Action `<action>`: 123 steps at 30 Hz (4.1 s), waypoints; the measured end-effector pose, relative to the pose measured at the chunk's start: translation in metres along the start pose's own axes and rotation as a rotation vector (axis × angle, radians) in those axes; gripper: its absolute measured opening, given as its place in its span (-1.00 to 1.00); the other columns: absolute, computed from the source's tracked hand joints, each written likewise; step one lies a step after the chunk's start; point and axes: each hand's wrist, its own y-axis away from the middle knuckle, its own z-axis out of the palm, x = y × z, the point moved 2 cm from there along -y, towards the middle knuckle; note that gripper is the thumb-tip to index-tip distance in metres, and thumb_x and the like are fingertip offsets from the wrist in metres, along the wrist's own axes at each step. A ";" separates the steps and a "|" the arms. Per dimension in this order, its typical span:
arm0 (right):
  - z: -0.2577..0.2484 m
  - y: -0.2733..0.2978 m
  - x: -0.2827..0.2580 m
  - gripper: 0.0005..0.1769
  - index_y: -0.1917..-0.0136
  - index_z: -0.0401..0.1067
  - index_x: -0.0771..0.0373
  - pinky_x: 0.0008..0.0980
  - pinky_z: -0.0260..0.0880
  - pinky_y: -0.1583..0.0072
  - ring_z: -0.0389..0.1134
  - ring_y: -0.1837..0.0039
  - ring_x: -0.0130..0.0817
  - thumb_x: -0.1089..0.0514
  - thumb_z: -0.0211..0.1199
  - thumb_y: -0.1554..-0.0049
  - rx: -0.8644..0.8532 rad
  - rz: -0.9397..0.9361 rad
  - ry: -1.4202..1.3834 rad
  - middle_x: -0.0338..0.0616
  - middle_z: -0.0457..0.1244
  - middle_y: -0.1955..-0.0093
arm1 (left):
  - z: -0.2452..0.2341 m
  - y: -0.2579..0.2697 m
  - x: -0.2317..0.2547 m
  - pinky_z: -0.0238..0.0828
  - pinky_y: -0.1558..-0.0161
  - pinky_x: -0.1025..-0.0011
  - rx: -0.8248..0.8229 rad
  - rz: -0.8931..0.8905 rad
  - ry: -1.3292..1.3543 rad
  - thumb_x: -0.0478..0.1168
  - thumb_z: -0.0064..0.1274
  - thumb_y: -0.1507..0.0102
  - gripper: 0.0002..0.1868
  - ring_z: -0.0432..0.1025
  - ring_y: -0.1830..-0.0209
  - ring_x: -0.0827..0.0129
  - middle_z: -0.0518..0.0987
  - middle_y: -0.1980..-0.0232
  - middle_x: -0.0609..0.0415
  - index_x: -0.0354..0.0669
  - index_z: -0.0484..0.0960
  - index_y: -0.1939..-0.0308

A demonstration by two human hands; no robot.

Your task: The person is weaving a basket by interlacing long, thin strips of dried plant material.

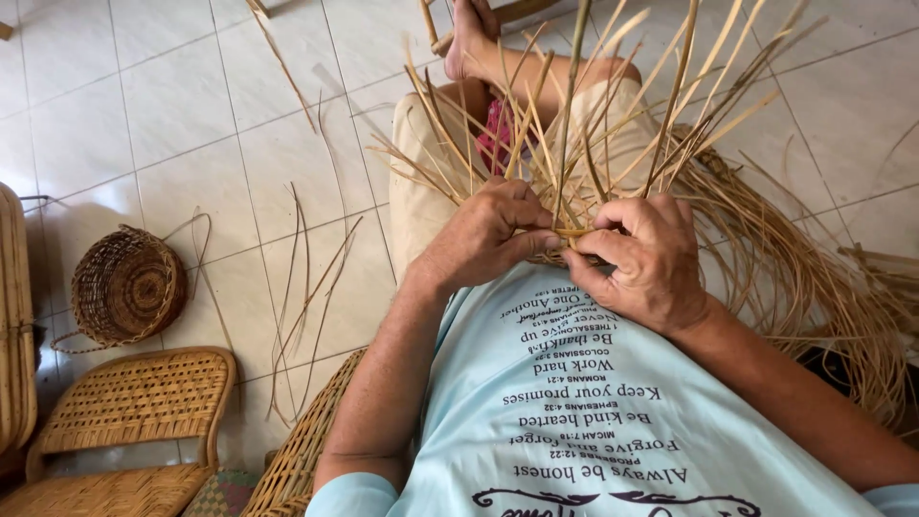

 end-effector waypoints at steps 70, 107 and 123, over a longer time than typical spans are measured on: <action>-0.015 -0.029 0.044 -0.78 0.00 0.61 0.19 -0.21 0.52 0.17 0.51 0.24 -0.18 0.40 0.24 -0.14 -0.571 0.248 -0.559 0.02 0.48 0.20 | 0.025 0.011 -0.005 0.44 0.04 0.20 0.230 -0.076 -0.133 -0.03 0.24 -0.28 -0.88 0.46 0.12 0.13 0.51 0.27 0.13 0.10 0.75 0.20; -0.013 -0.036 0.019 -0.97 0.14 0.53 0.26 -0.49 0.29 0.42 0.26 0.42 -0.48 0.30 0.37 -0.12 -0.462 0.430 -0.779 -0.01 0.37 0.35 | 0.043 0.008 -0.008 0.25 0.04 0.25 0.353 -0.082 -0.258 0.04 0.17 -0.21 -0.73 0.40 0.13 0.19 0.43 0.35 0.18 0.10 0.51 0.50; -0.011 -0.021 0.023 -0.92 -0.02 0.52 0.29 -0.47 0.25 0.35 0.30 0.35 -0.42 0.31 0.28 -0.23 -0.357 0.367 -0.701 0.02 0.43 0.20 | 0.029 0.009 0.009 0.27 -0.02 0.27 0.287 -0.092 -0.190 0.07 0.26 -0.21 -0.77 0.39 0.05 0.23 0.49 0.29 0.21 0.13 0.64 0.42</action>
